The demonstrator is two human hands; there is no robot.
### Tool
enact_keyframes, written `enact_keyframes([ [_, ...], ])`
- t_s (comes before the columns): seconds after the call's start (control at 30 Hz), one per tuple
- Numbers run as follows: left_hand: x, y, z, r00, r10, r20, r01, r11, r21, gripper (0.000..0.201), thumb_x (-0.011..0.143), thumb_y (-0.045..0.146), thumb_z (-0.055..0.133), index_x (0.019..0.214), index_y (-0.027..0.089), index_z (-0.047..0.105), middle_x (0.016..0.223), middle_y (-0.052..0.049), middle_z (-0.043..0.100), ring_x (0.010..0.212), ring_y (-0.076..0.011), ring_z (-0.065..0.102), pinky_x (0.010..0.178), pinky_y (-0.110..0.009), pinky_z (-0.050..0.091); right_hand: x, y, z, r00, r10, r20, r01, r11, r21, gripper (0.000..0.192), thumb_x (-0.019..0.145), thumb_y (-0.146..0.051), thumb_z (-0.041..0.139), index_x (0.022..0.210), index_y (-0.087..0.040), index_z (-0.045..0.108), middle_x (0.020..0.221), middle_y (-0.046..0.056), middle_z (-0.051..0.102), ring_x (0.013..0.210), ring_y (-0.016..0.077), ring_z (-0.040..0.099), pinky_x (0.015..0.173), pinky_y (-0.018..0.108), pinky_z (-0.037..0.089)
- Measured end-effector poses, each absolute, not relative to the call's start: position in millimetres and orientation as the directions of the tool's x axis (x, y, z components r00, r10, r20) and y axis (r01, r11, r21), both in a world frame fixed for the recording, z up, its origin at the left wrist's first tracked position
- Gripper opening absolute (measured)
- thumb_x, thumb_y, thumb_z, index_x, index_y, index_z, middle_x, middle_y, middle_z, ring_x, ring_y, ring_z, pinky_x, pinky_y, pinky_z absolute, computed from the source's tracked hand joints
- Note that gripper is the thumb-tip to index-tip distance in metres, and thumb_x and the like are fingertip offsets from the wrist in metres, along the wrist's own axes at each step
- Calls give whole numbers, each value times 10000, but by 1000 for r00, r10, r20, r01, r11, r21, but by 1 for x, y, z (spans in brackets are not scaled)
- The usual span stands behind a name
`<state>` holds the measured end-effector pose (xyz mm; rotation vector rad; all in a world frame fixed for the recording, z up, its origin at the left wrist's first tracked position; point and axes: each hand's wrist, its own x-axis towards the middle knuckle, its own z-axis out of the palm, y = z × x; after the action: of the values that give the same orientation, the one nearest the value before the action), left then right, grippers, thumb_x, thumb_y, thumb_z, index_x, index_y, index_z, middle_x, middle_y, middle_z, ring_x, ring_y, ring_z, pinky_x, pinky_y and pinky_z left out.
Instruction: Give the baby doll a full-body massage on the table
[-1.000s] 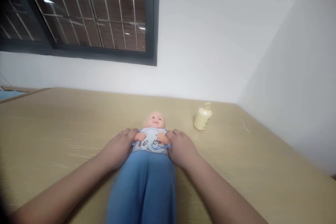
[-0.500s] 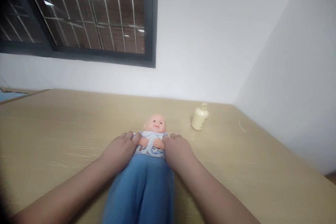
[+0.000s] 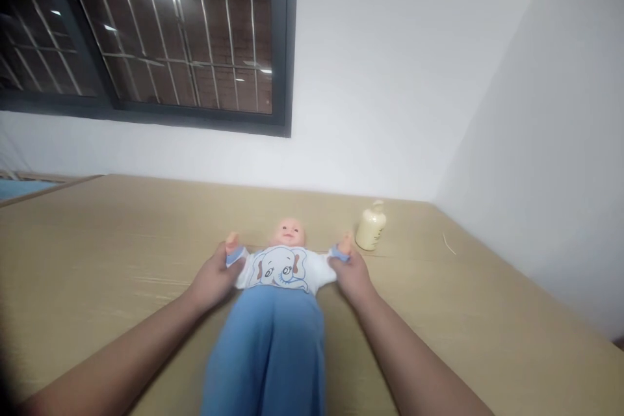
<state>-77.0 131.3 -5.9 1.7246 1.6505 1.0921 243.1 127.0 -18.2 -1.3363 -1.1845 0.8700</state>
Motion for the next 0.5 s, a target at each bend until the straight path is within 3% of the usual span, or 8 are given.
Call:
enact_keyframes([
  [0.07, -79, 139, -11, -204, 973, 107, 294, -43, 955, 463, 813, 331, 671, 1241, 207, 545, 1141, -101, 702, 1077, -280, 659, 869, -341, 499, 246, 135, -25, 296, 955, 25, -139, 68, -988, 223, 688, -259, 730, 859, -174, 616, 796, 25, 701, 791, 237, 665, 711, 326, 531],
  [0.17, -79, 148, -15, -242, 969, -57, -103, 33, 994, 308, 762, 283, 710, 1029, 180, 595, 952, -89, 730, 860, -250, 711, 737, -331, 557, 247, 143, -29, 276, 955, -103, -401, 17, -916, 296, 684, -231, 768, 944, -153, 651, 935, 77, 739, 892, 271, 696, 771, 373, 585],
  [0.3, -76, 152, -17, -231, 966, -120, -236, 64, 970, 246, 789, 234, 659, 1014, 185, 573, 971, -99, 724, 788, -232, 721, 695, -372, 594, 246, 146, -32, 230, 950, -209, -587, -36, -809, 282, 741, -175, 732, 1010, -151, 650, 1084, 98, 728, 1018, 267, 692, 861, 381, 605],
  [0.4, -74, 151, -17, -241, 962, -127, -277, 57, 959, 245, 791, 240, 662, 1013, 179, 577, 999, -106, 720, 806, -226, 721, 718, -364, 594, 243, 146, -35, 218, 962, -163, -598, 0, -802, 288, 768, -202, 735, 1033, -157, 633, 1129, 102, 713, 1076, 265, 672, 916, 380, 584],
  [0.47, -74, 149, -16, -250, 967, -52, -198, 1, 980, 249, 804, 261, 658, 1026, 173, 587, 991, -95, 722, 836, -223, 716, 752, -339, 578, 241, 144, -35, 253, 965, -67, -453, 57, -890, 320, 781, -288, 746, 1048, -163, 620, 1119, 102, 710, 1064, 271, 667, 908, 390, 571],
  [0.5, -73, 148, -15, -263, 965, 12, -99, -40, 994, 272, 816, 273, 649, 1060, 171, 587, 1002, -91, 721, 874, -225, 710, 782, -333, 565, 240, 142, -33, 269, 963, 5, -302, 89, -949, 321, 793, -337, 736, 1036, -165, 616, 1087, 100, 713, 1035, 274, 669, 894, 396, 563],
])
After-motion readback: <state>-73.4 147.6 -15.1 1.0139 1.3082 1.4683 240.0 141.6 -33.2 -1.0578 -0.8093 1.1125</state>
